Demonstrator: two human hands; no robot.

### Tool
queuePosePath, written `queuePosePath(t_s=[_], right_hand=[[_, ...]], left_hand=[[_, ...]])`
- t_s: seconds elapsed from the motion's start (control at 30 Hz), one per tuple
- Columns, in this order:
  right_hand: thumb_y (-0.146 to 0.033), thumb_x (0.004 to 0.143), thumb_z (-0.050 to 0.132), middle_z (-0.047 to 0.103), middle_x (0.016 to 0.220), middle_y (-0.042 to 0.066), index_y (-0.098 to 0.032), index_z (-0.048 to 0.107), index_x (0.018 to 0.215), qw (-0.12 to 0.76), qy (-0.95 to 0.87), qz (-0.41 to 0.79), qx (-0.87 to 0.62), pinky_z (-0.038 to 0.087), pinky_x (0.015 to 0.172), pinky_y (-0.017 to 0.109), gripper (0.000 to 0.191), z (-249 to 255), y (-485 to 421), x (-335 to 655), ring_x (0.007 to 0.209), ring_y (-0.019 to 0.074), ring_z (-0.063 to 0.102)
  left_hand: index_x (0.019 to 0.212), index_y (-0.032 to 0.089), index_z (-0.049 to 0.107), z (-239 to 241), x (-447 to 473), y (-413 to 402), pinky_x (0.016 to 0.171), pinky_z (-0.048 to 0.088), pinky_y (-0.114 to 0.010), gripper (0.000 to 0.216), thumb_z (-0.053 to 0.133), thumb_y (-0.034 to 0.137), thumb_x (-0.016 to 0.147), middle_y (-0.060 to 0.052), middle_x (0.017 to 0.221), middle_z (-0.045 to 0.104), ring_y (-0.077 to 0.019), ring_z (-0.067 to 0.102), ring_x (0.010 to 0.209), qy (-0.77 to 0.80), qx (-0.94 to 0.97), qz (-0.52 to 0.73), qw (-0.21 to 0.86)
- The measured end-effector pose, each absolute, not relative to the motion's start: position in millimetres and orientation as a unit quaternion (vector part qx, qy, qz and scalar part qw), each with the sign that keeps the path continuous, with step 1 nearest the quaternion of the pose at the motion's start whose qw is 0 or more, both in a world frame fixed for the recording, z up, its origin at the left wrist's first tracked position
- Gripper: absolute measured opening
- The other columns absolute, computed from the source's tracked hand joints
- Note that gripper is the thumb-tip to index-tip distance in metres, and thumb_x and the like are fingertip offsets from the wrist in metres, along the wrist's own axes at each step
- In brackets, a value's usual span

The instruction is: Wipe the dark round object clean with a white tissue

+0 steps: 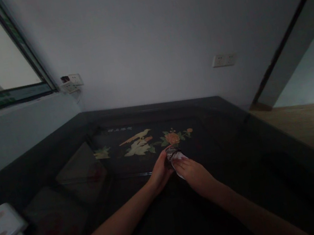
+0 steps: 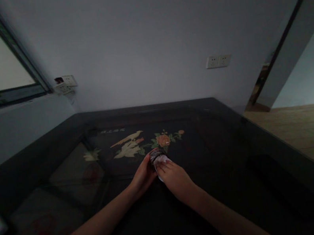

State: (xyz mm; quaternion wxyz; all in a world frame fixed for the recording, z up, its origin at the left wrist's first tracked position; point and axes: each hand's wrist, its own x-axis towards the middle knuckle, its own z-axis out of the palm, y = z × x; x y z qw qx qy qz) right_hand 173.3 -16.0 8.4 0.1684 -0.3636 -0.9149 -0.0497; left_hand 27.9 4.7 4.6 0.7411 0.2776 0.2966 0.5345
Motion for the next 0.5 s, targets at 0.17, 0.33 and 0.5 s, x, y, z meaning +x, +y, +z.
queuePosePath(t_s=[0.17,0.33,0.5], right_hand=[[-0.003,0.077,0.043,0.067,0.106,0.013,-0.012,0.061,0.106,0.214,-0.867,0.156,-0.422,0.047,0.090,0.037,0.035,25,-25,172,0.100,0.0228,0.062],[-0.009,0.072,0.050,0.068,0.089,0.005,-0.015,0.060,0.097,0.363,-0.696,0.467,-0.407,0.049,0.077,0.030,0.028,29,-25,163,0.084,0.0201,0.063],[-0.017,0.077,0.049,0.067,0.093,0.008,-0.012,0.059,0.109,0.500,-0.535,0.572,-0.370,0.050,0.079,0.033,0.033,17,-24,153,0.084,0.0211,0.063]], left_hand=[[0.119,0.020,0.057,6,28,3,0.083,0.048,-0.031,0.033,0.047,0.032,0.090,-0.009,0.114,0.064,-0.0208,0.060,0.101,0.297,0.282,0.535,0.739],[0.117,0.019,0.058,5,29,3,0.083,0.048,-0.031,0.032,0.049,0.032,0.089,-0.008,0.108,0.066,-0.0205,0.062,0.097,0.282,0.284,0.547,0.735],[0.118,0.019,0.059,0,30,6,0.085,0.047,-0.031,0.034,0.051,0.033,0.087,-0.009,0.110,0.065,-0.0214,0.060,0.099,0.262,0.290,0.553,0.736]])
